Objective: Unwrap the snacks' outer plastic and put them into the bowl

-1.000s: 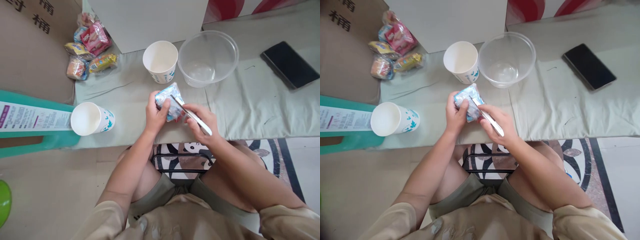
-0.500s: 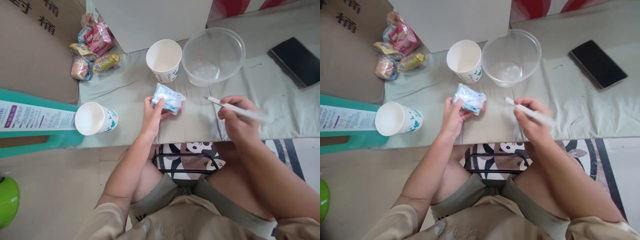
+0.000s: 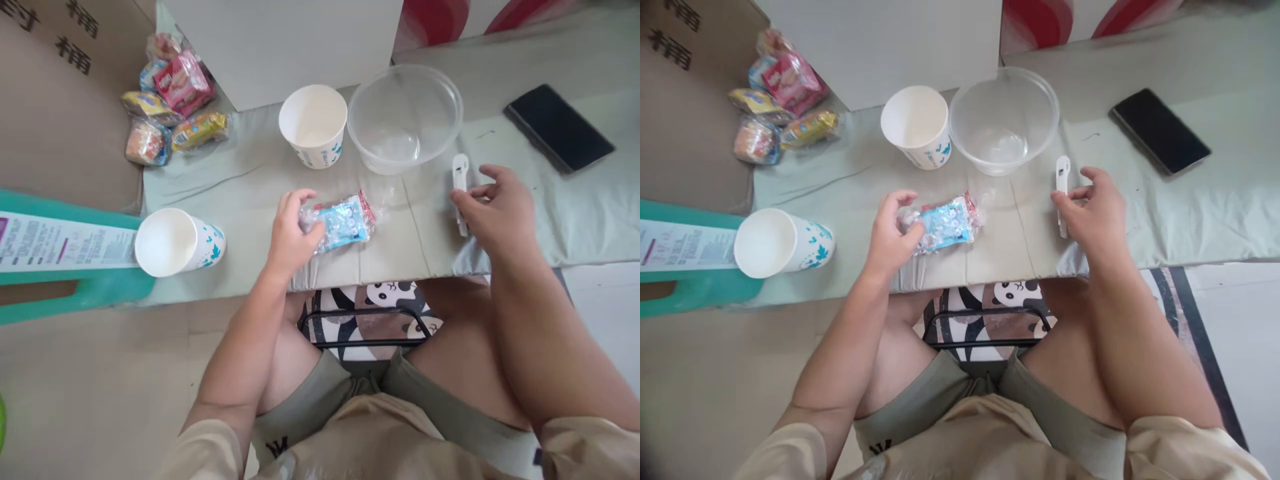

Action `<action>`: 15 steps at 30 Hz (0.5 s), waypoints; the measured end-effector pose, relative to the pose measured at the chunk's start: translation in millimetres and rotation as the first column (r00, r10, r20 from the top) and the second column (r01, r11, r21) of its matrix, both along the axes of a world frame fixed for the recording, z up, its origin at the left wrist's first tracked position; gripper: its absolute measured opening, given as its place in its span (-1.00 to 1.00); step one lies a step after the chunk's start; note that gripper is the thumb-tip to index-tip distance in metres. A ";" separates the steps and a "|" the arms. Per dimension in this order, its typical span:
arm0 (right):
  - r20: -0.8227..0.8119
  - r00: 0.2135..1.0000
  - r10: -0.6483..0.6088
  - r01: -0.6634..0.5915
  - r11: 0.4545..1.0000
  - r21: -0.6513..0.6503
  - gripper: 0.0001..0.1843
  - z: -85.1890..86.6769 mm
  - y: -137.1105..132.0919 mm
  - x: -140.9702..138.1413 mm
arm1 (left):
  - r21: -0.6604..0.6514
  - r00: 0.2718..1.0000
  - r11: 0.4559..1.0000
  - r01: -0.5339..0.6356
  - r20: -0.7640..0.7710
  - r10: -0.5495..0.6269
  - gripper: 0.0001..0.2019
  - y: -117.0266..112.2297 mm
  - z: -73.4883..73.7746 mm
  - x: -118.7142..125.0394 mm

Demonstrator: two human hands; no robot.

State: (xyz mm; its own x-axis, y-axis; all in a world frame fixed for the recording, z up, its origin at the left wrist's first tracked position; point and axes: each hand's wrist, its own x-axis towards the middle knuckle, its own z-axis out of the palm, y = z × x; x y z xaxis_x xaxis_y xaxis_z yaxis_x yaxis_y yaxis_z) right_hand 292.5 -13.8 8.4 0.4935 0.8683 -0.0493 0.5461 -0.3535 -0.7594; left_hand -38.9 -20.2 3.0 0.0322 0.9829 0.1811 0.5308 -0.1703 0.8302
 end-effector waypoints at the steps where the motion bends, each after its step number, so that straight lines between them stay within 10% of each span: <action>1: 0.046 0.999 0.003 -0.006 0.997 0.072 -0.54 -4.7 -0.3 5.7 | -0.021 0.999 0.998 -0.051 0.014 0.051 -0.61 1.7 -0.5 -7.5; 6: 0.260 0.952 0.162 -0.268 0.849 0.455 -0.56 -14.2 -10.2 -3.3 | 0.012 0.957 0.963 -0.268 0.118 0.264 -0.75 4.6 3.4 -38.8; 11: 0.366 0.678 0.637 -0.730 0.530 0.431 -0.58 -8.9 -11.3 -59.7 | 0.086 0.965 0.965 0.249 -0.100 -0.241 -0.66 -6.9 16.2 -30.9; 15: 0.299 0.703 0.645 -0.700 0.550 0.455 -0.91 -6.7 -9.9 -73.7 | -0.010 0.977 0.987 0.161 -0.140 -0.161 -0.90 -7.5 17.4 -26.2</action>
State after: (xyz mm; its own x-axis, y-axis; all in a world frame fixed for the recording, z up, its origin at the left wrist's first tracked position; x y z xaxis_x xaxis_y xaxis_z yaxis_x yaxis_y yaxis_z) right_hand 218.8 -23.7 1.6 -0.2673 0.8227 0.5018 0.5331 0.5600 -0.6342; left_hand -65.1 -27.7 20.4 0.2151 0.9626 0.1650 0.6070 -0.2641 0.7495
